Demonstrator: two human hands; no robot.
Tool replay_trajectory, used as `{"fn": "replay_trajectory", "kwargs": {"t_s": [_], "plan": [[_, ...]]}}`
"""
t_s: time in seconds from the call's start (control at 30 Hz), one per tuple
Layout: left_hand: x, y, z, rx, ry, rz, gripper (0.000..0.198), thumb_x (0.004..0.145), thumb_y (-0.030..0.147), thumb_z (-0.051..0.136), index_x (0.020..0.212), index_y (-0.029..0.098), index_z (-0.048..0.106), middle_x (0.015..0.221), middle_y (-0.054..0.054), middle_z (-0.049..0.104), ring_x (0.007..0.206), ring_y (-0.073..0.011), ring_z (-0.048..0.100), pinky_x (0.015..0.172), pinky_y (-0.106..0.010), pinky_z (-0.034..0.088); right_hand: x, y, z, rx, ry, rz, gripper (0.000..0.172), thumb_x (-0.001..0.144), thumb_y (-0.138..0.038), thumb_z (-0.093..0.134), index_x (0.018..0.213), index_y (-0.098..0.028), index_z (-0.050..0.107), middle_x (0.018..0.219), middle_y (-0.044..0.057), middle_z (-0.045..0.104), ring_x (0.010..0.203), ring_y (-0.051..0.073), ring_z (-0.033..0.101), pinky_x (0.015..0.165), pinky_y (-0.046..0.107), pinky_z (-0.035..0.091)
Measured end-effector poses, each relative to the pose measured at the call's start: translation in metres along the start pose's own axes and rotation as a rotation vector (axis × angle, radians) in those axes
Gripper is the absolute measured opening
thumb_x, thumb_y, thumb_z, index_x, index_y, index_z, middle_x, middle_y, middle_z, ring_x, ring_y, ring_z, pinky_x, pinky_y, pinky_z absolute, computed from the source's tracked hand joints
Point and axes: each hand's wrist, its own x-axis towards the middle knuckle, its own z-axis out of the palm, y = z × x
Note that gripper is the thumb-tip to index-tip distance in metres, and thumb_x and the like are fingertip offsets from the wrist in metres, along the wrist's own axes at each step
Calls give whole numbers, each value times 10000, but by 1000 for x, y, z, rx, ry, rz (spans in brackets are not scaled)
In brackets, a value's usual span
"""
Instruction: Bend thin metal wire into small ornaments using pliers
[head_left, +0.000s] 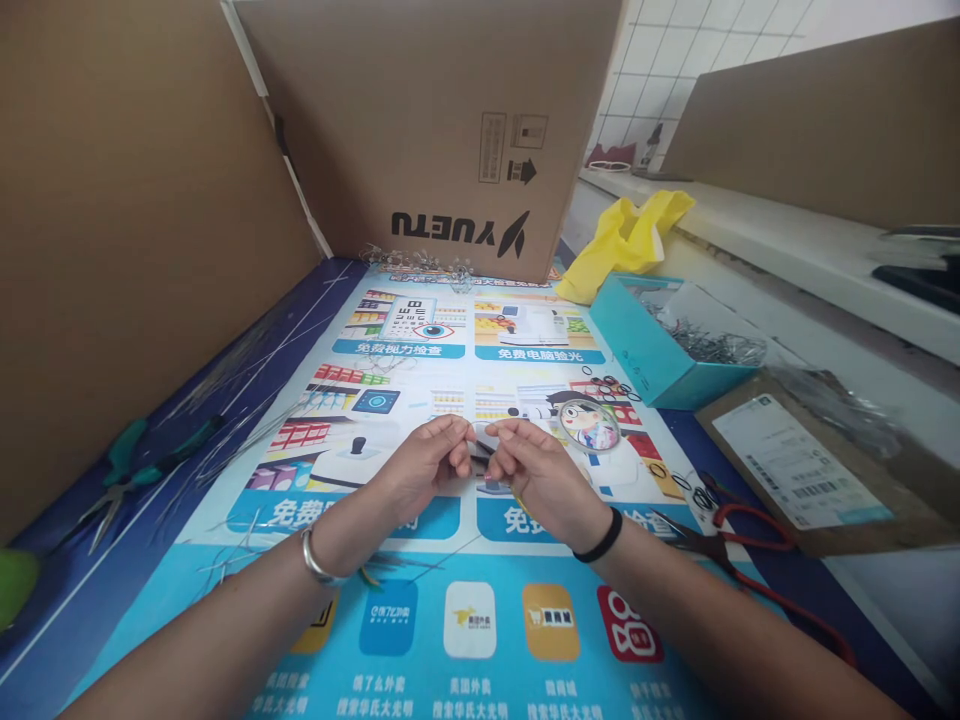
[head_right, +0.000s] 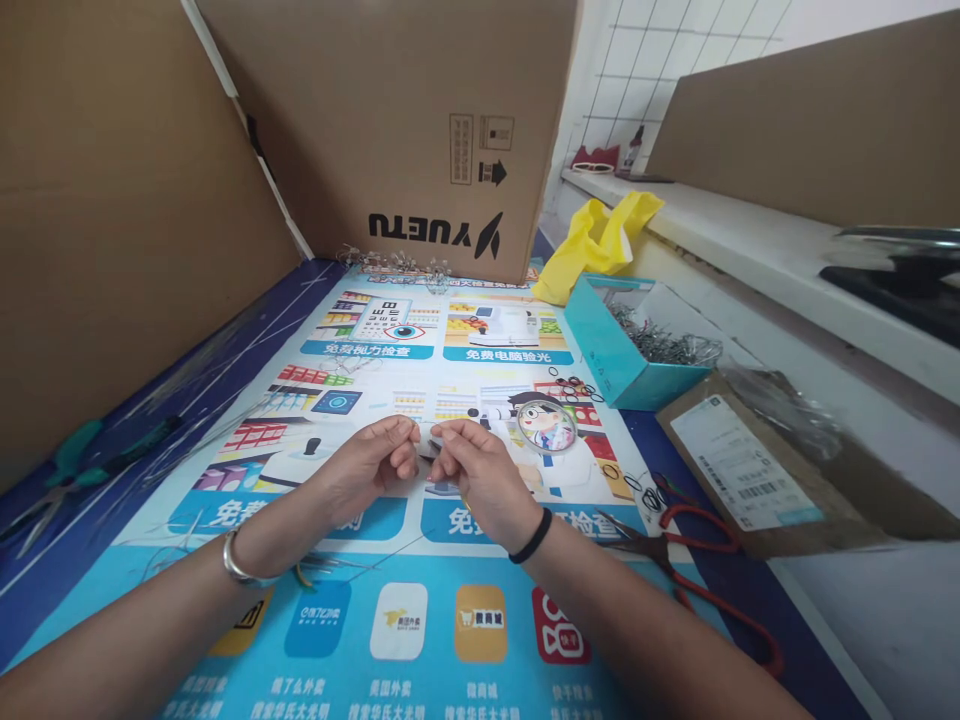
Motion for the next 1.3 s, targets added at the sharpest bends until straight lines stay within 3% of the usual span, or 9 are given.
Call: {"fn": "replay_trajectory", "kwargs": {"t_s": [0.17,0.37,0.53,0.73,0.97,1.07,1.17,1.3], "plan": [[0,-1,0,155,-9,73,247,806,424,573,848,181,553,595,29,554,541,-95,509,549,-207,381,-1,-2,2,-133,57,-82,256,775,-381,602,954,-204,558,519,-64,506,535,116,529,601,264,425],[2,-6,-3,656,152,308,193,809,338,567,960,230,619,600,38,569,517,-114,530,562,-229,408,-3,-1,2,-335,56,-126,237,820,-354,536,991,-192,562,505,-57,538,529,115,534,567,244,403],[2,-8,-5,853,205,499,143,832,269,541,902,248,664,780,-1,620,586,-114,540,646,-242,411,-1,5,-2,-417,34,-160,220,828,-343,526,993,-202,564,504,-61,531,532,119,536,565,246,412],[1,-7,-9,1003,169,638,200,843,179,502,928,249,669,850,-28,633,729,-153,565,693,-254,419,0,4,-2,-445,28,-161,198,825,-328,520,969,-200,567,501,-61,535,524,116,537,588,252,429],[-2,-4,-10,1325,122,724,325,813,25,384,930,210,623,869,-24,613,691,-123,560,594,-224,443,1,5,-5,-445,-7,-146,215,823,-349,523,963,-191,568,486,-58,534,523,127,551,567,259,435],[-2,-4,-9,1357,140,740,267,840,60,392,912,200,607,859,-24,620,697,-121,576,595,-223,456,1,6,-5,-435,-20,-141,221,833,-350,516,982,-191,553,502,-57,541,526,120,548,571,257,437],[0,-4,-8,1249,246,708,166,857,143,437,885,203,589,844,-12,632,666,-114,595,616,-228,471,1,7,-4,-427,-9,-156,266,831,-353,526,1040,-189,516,589,-41,578,585,117,563,604,259,446],[1,0,-6,911,420,444,85,839,255,467,832,209,538,701,33,601,452,-83,568,465,-198,456,1,9,-4,-392,1,-136,323,787,-361,587,1045,-191,494,733,-15,591,692,127,585,591,246,457]]}}
